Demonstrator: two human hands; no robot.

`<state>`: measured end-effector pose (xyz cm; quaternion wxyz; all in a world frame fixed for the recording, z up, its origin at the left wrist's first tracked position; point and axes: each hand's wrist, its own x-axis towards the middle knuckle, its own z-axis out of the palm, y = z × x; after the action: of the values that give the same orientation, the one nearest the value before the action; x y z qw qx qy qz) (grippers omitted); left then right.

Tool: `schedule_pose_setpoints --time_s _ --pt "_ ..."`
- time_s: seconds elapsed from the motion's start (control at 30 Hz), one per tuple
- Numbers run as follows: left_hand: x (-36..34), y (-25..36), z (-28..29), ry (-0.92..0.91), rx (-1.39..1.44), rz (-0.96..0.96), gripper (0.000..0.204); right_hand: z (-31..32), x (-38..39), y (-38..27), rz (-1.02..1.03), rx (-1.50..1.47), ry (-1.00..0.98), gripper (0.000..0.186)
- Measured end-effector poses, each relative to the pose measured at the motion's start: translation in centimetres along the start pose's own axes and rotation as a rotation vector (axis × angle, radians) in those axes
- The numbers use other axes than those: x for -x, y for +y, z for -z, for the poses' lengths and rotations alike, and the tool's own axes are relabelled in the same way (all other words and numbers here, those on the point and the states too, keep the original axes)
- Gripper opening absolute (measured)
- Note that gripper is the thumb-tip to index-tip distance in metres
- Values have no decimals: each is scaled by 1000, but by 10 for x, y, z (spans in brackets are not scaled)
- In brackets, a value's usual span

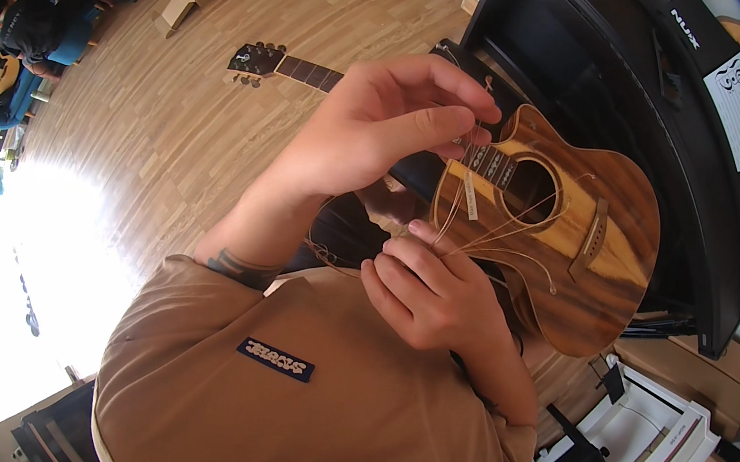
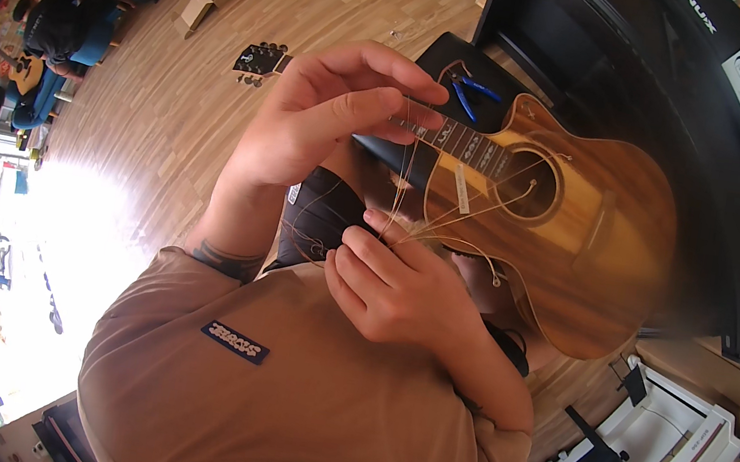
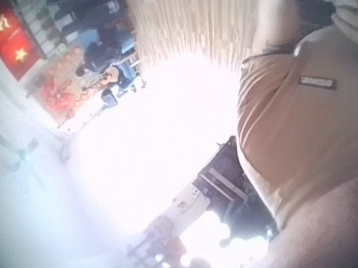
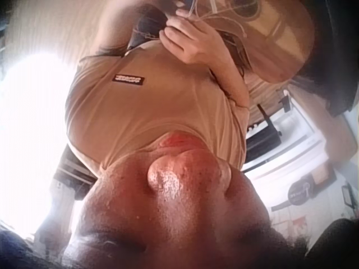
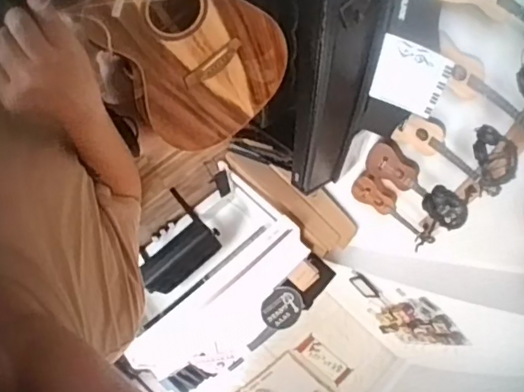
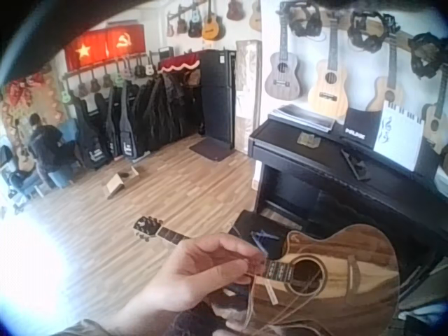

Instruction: The person strings an acoustic guitar by threading a new string through the bridge, pulling it along the fretboard, and securing it at the headstock. The person repeats this process for multiple strings, adjusting tension and positioning as needed.

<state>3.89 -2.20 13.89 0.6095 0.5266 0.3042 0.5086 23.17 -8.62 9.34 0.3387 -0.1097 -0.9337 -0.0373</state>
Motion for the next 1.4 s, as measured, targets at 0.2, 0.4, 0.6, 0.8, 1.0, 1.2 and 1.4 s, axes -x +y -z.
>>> schedule_pose_setpoints --time_s 0.2,0.4,0.6,0.8,1.0,1.2,1.4 --pt "-1 -2 0 29 26 -97 24 2 0 -2 -5 1 -7 16" --pt "1 0 -6 78 134 -130 25 5 0 -4 -13 39 -9 11" --pt "2 2 -7 105 151 -118 26 7 1 -6 -41 85 -22 11" --pt "2 1 -7 40 238 -138 24 9 0 -9 -67 89 0 13" --pt "3 0 -5 25 259 -155 22 12 1 -11 -81 95 3 14" --pt "6 4 -3 19 179 -198 22 11 2 -12 -88 96 21 14" --pt "7 9 -5 7 146 -211 21 13 2 -12 -88 99 22 13"
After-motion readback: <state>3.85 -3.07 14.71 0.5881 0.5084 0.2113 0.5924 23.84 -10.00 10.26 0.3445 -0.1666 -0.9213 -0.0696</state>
